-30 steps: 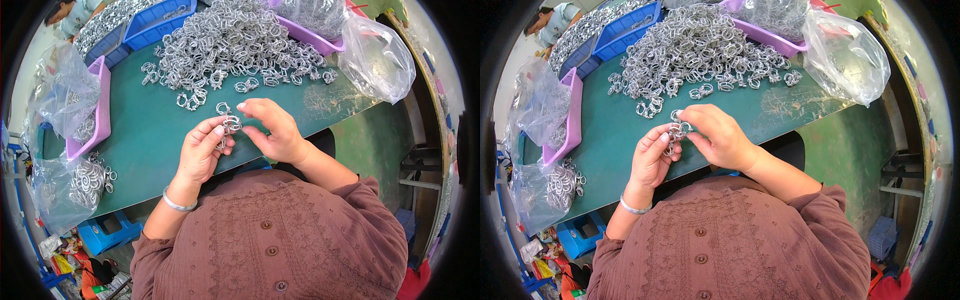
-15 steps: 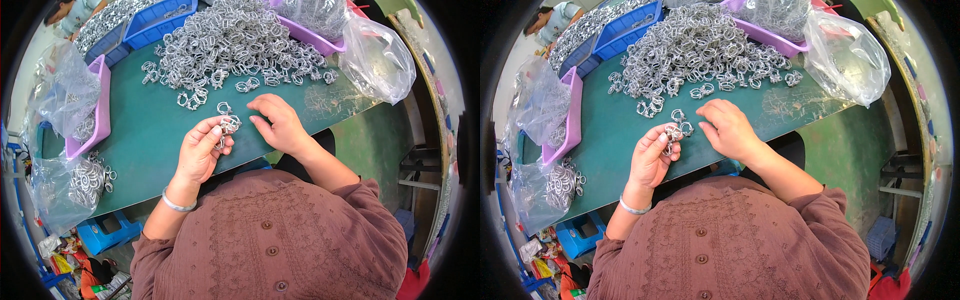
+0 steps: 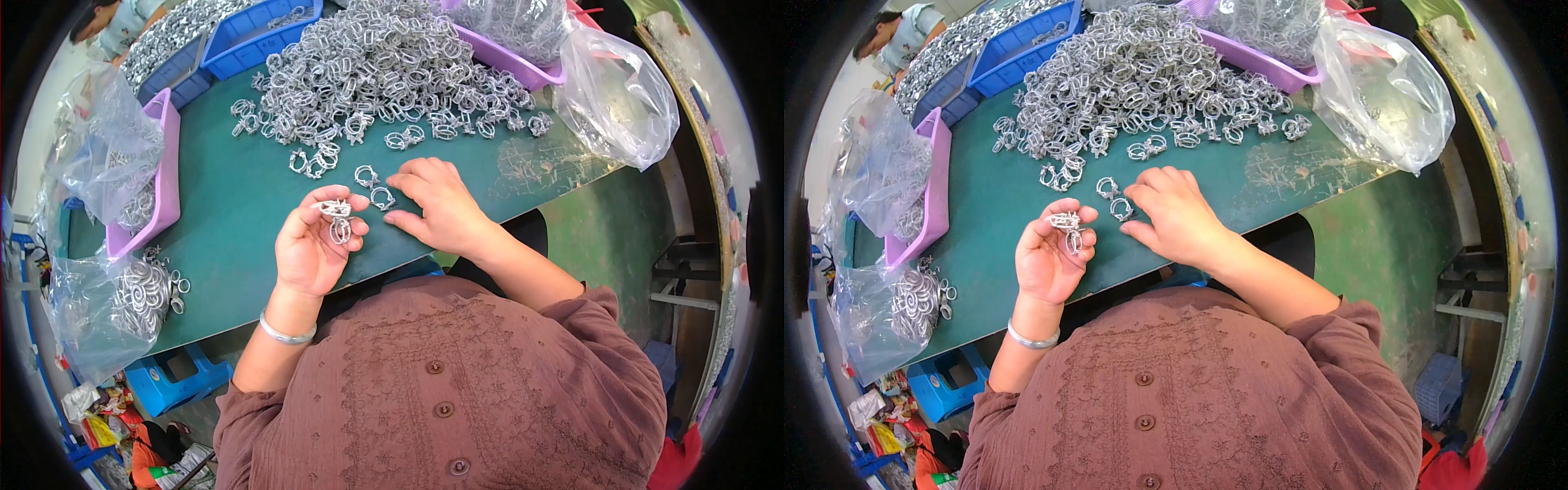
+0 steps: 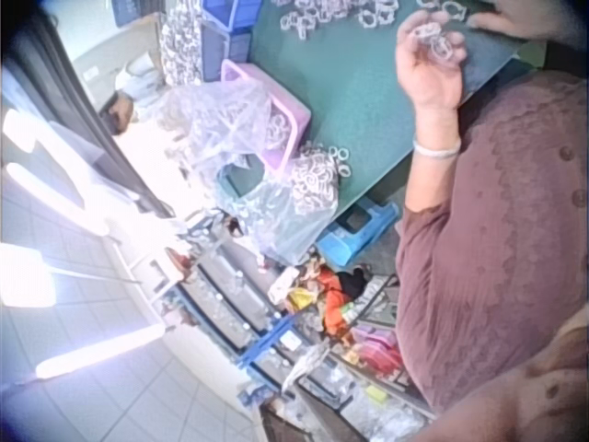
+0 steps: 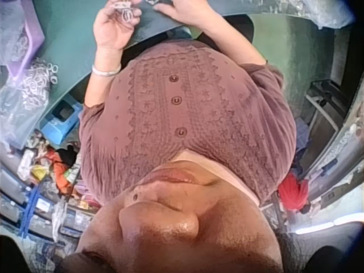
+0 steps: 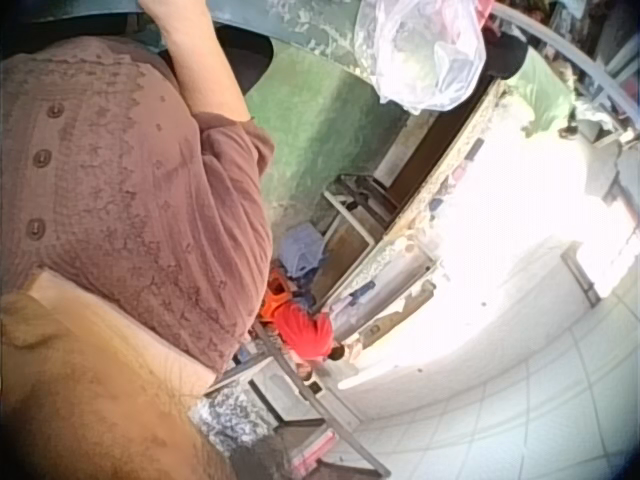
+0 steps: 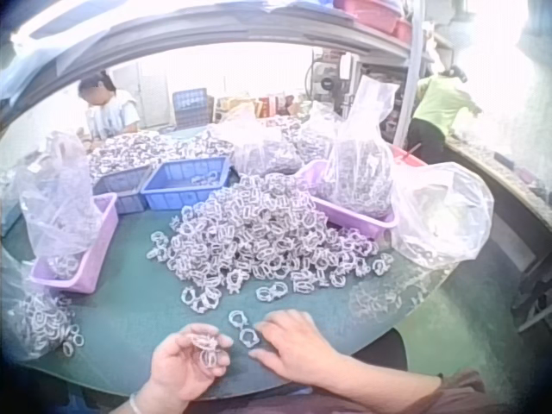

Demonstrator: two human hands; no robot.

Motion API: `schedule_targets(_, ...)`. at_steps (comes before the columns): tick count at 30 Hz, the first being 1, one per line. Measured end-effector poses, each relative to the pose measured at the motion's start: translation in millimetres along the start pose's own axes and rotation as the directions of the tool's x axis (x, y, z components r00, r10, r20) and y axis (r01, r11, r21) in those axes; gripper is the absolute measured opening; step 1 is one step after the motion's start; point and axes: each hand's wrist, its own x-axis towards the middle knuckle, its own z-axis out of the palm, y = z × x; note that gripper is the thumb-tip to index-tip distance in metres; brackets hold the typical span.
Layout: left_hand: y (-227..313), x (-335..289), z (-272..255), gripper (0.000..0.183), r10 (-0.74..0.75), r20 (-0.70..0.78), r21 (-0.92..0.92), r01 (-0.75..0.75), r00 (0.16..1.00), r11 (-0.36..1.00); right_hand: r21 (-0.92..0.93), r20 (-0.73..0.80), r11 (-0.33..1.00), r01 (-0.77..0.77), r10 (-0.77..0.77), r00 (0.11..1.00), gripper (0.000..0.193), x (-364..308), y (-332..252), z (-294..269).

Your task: The person assembles metal clips by picking up metal rings and wire components from the table and fitting them together by hand.

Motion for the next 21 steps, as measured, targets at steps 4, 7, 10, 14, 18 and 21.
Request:
schedule_targets(4, 3.3, -0.8, -1.6, 0.036, -0.013, -0.057, -0.02, 0.012, 0.998, 1.0, -0.031, 0.024, 0.999, -0.011, 0.011, 1.0, 0.035, 1.2, -1.8, 3.6)
schedule_targets(7, 3.0, -0.9, -3.2, 0.036, -0.013, -0.099, 0.028, 0.016, 0.995, 0.999, -0.03, 0.02, 0.999, -0.021, 0.021, 1.0, 0.031, 1.3, -0.5, 5.3)
schedule_targets(10, 1.3, -1.5, -5.7, 0.031, -0.009, -0.155, 0.1, 0.025, 0.988, 0.995, -0.012, 0.019, 0.999, -0.03, 0.03, 0.999, 0.027, 1.3, -0.6, 5.0)
schedule_targets(14, -0.4, -2.1, 0.5, 0.024, -0.041, -0.213, 0.274, 0.1, 0.976, 0.957, 0.038, -0.041, 0.999, 0.006, -0.005, 0.999, 0.024, 0.6, 0.6, 6.0)
schedule_targets(18, 1.0, -2.1, 13.7, 0.021, -0.133, -0.183, 0.27, 0.18, 0.974, 0.946, 0.127, -0.168, 0.991, 0.047, -0.025, 0.986, 0.024, 1.7, -3.5, 5.7)
schedule_targets(21, -1.9, -1.2, 15.9, 0.022, -0.148, -0.205, 0.339, 0.212, 0.967, 0.916, 0.163, -0.255, 0.983, 0.088, -0.044, 0.966, 0.025, 5.4, -11.6, 1.5)
